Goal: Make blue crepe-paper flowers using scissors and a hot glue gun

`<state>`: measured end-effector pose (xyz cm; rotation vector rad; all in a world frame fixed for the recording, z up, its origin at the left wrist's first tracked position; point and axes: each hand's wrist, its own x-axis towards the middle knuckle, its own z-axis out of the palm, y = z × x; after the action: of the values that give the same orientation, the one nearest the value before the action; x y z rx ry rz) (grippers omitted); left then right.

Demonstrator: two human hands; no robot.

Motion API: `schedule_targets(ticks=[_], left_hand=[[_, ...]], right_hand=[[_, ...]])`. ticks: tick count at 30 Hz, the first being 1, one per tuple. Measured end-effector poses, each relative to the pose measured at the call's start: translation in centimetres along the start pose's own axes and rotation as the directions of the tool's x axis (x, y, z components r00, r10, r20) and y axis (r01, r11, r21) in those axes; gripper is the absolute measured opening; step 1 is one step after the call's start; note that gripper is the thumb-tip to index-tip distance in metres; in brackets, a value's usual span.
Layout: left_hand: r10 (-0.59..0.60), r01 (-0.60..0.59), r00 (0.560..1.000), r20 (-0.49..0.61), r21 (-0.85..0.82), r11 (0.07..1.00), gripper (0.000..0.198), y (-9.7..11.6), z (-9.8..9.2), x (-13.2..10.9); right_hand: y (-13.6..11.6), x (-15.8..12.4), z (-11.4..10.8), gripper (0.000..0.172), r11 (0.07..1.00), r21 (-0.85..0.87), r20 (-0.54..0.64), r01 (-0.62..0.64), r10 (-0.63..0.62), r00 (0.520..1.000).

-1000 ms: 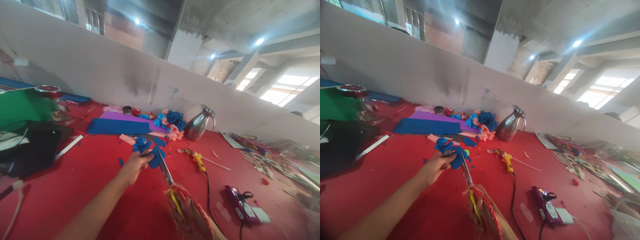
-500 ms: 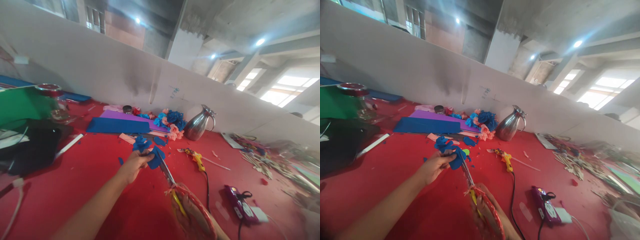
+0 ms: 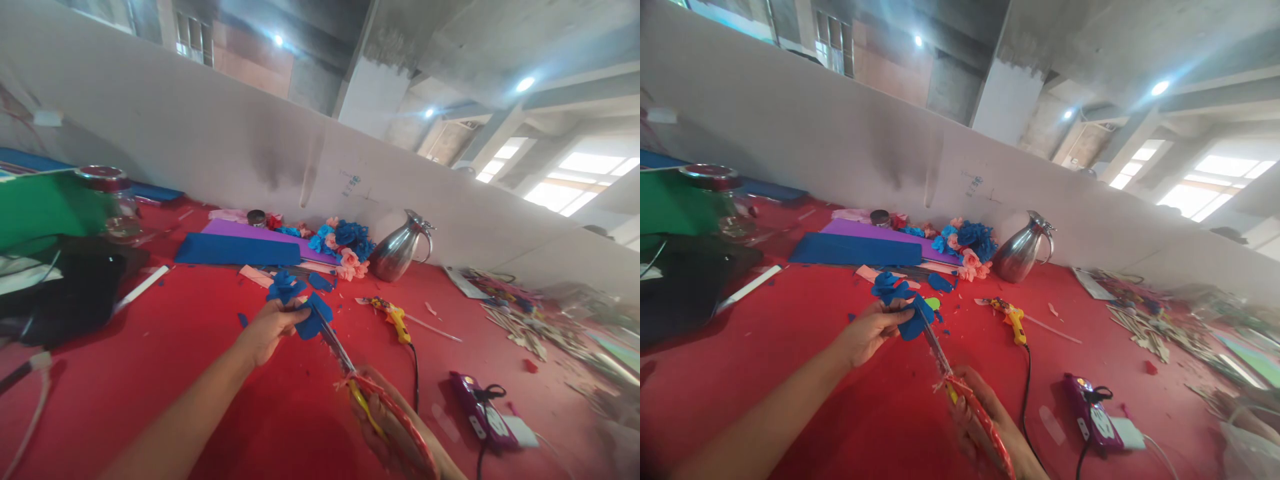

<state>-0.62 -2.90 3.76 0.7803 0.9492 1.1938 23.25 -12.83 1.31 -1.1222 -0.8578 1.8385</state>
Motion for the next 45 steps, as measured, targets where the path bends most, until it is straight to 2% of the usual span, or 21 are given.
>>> schedule_targets(ticks=[4, 7, 12, 18, 24, 30, 36, 39, 41, 43, 44, 45], left_hand=[[-0.025, 0.023, 0.998, -0.065, -0.029, 0.999, 0.029, 0.5, 0.3, -0.3], [-0.016, 0.015, 0.999, -0.038, -0.026, 1.0, 0.028, 0.6, 0.4, -0.4], [-0.016, 0.016, 1.0, 0.007, 0.009, 1.0, 0.026, 0.3, 0.1, -0.1], [-0.017, 0.017, 1.0, 0.004, 0.037, 0.999, 0.026, -0.2, -0.2, 0.1], [-0.025, 0.025, 1.0, -0.005, 0.03, 0.999, 0.029, -0.3, -0.1, 0.1], [-0.027, 0.027, 1.0, 0.011, 0.041, 0.999, 0.023, -0.3, -0.1, 0.0], [-0.066, 0.066, 0.997, -0.035, -0.016, 0.998, 0.028, 0.0, 0.1, 0.0], [-0.064, 0.061, 0.995, -0.083, -0.035, 0.998, 0.028, -0.1, 0.1, 0.1], [-0.035, 0.031, 0.991, -0.129, -0.033, 0.999, 0.027, -0.2, 0.0, 0.3], [-0.013, 0.01, 0.982, -0.191, -0.02, 1.0, 0.027, -0.3, -0.3, 0.6], [-0.005, 0.002, 0.974, -0.226, -0.012, 1.0, 0.026, -0.3, -0.4, 0.7], [0.004, -0.005, 0.965, -0.261, -0.002, 1.0, 0.025, -0.4, -0.6, 0.8]], right_hand=[[-1.2, -0.1, 0.5, 0.052, 0.99, -0.138, 0.02, 0.018, -0.016, 1.0], [-1.5, -0.2, 0.7, 0.054, 0.981, -0.19, 0.042, 0.038, -0.031, 0.999], [-1.5, -0.2, 1.3, 0.046, 0.973, -0.229, 0.018, 0.024, -0.02, 1.0], [-1.6, 0.4, 1.7, 0.048, 0.958, -0.279, 0.091, 0.065, -0.04, 0.995], [-1.5, 0.9, 1.8, 0.047, 0.958, -0.281, 0.112, 0.064, -0.033, 0.993], [-1.6, 0.9, 1.9, 0.048, 0.96, -0.274, 0.045, 0.056, -0.045, 0.998], [-0.6, 1.3, 0.8, 0.06, 0.96, -0.277, -0.014, 0.042, -0.047, 0.999], [-0.2, 2.1, 0.1, 0.062, 0.943, -0.331, -0.044, 0.037, -0.054, 0.998], [-0.7, 3.2, -0.1, 0.058, 0.913, -0.405, -0.06, 0.045, -0.076, 0.995], [-1.8, 4.7, -0.1, 0.045, 0.827, -0.551, -0.072, 0.107, -0.175, 0.982], [-2.5, 5.6, -0.2, 0.037, 0.726, -0.674, -0.068, 0.14, -0.249, 0.966], [-3.2, 6.4, -0.2, 0.03, 0.561, -0.815, -0.064, 0.144, -0.335, 0.94]])
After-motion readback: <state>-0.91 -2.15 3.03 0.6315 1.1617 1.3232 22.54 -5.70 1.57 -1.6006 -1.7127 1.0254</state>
